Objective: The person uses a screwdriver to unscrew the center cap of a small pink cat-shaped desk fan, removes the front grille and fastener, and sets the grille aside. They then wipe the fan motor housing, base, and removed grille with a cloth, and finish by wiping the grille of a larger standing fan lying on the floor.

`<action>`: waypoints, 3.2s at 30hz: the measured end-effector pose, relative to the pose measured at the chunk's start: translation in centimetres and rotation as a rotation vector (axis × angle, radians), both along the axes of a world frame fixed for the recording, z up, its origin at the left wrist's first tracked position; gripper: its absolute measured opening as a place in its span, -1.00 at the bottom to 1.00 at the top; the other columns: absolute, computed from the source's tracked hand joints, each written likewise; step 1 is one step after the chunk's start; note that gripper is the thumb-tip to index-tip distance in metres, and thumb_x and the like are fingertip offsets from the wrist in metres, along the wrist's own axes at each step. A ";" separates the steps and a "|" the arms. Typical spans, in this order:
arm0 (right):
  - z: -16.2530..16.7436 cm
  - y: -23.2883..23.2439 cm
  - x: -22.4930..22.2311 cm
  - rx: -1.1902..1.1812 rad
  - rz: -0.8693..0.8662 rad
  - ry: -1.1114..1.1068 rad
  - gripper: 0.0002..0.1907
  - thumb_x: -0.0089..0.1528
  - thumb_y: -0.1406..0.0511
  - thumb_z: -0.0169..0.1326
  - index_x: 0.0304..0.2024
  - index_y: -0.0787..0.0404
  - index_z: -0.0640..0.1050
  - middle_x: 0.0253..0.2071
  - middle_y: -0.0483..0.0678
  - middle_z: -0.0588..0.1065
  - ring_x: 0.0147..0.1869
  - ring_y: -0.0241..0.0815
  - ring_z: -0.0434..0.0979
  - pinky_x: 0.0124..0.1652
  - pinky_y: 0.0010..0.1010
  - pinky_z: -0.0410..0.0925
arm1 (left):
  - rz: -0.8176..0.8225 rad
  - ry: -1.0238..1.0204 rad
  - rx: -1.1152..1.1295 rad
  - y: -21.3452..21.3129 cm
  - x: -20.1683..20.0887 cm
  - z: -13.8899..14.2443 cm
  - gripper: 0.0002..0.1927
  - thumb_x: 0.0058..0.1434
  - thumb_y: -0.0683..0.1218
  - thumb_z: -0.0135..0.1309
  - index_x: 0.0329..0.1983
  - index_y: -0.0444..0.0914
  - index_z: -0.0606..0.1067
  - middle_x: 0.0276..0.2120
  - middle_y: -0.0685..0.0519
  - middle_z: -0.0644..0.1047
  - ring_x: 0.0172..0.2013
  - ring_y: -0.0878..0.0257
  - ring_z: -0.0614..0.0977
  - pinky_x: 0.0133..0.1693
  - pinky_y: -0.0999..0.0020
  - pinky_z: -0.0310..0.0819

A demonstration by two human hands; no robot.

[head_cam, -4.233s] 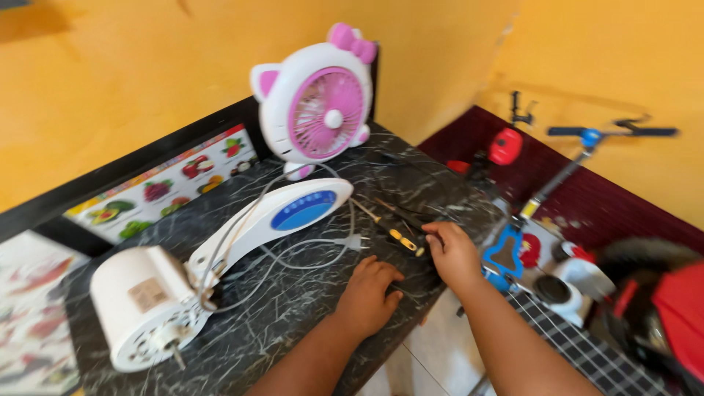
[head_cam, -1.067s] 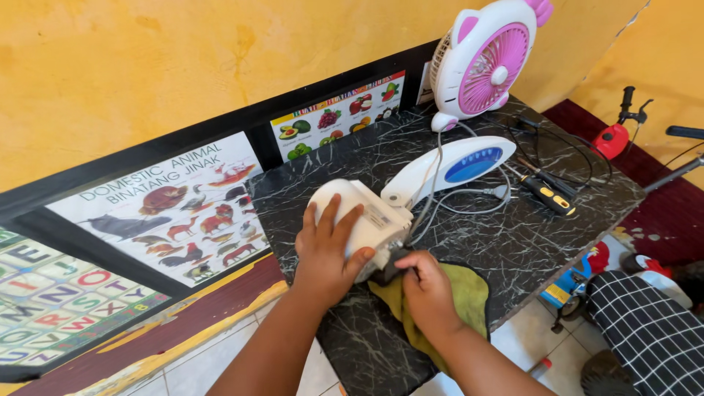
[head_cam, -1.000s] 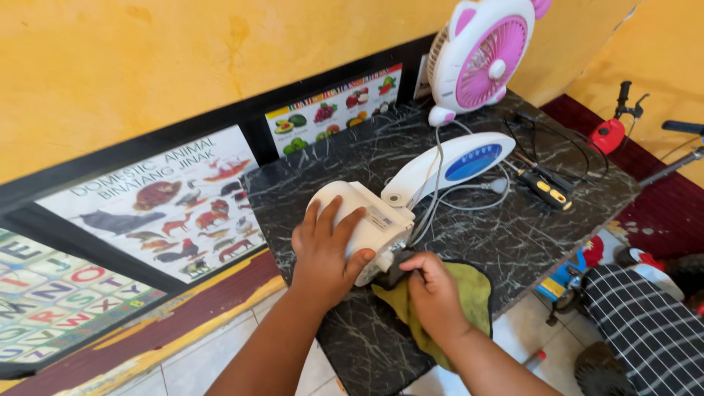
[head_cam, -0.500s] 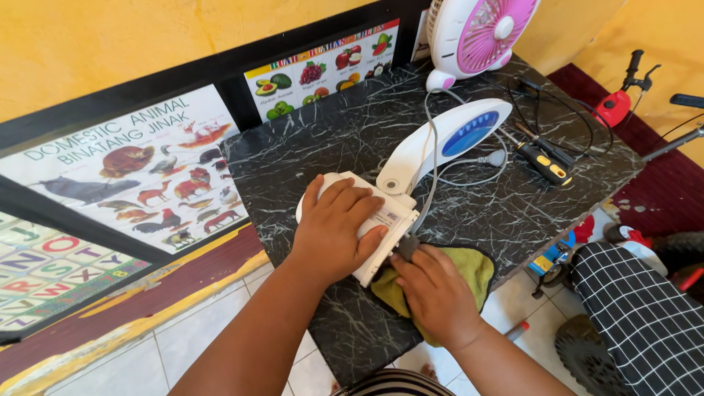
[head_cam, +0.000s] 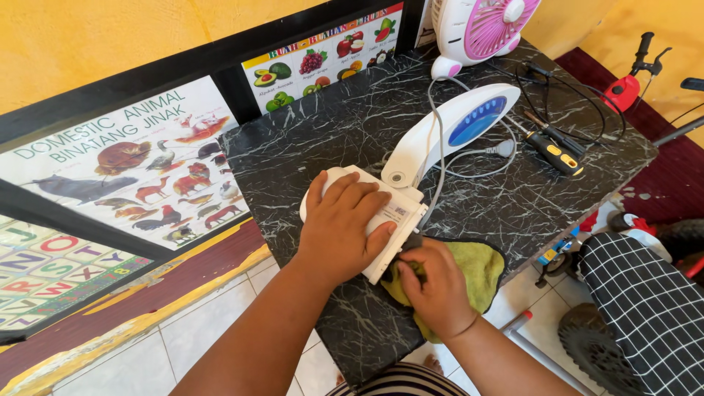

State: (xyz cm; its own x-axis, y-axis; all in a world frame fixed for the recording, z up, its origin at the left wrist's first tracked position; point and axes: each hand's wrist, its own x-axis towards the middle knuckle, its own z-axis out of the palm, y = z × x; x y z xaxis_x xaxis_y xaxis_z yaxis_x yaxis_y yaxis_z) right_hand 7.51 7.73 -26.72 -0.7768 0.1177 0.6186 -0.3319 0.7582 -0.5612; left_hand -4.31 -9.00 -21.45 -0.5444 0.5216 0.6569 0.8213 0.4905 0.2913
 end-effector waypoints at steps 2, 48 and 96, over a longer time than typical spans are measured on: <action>-0.6 -0.1 -0.3 -0.011 -0.096 -0.029 -0.77 0.11 0.39 0.24 -0.21 0.26 0.51 -0.14 0.15 0.49 -0.02 0.15 0.53 -0.04 -0.24 0.40 | 0.002 -0.004 0.008 0.0 0.0 -0.1 -0.62 0.25 0.12 0.13 0.05 -0.12 0.57 0.06 0.08 0.55 0.25 0.03 0.44 0.39 -0.17 -0.05; -2.7 1.4 -0.5 -0.552 -0.096 -0.489 -0.84 0.42 0.28 0.02 -0.17 0.27 0.44 -0.34 -0.03 0.49 -0.22 -0.32 0.40 -0.17 -0.43 0.36 | -0.001 -0.005 0.012 0.1 0.4 -0.1 -0.60 0.22 0.09 0.15 0.07 -0.15 0.56 0.06 0.04 0.55 0.26 0.02 0.45 0.36 -0.16 -0.03; 4.8 2.7 -1.6 0.537 -0.049 -0.314 -0.45 0.18 0.37 0.09 0.25 0.02 0.52 0.06 -0.06 0.53 0.39 0.14 0.32 0.43 0.31 -0.23 | 0.010 -0.061 -0.051 -0.1 -0.6 -0.3 -0.77 0.35 -0.06 0.02 0.03 -0.06 0.56 0.03 0.19 0.57 0.22 0.12 0.46 0.35 -0.04 0.02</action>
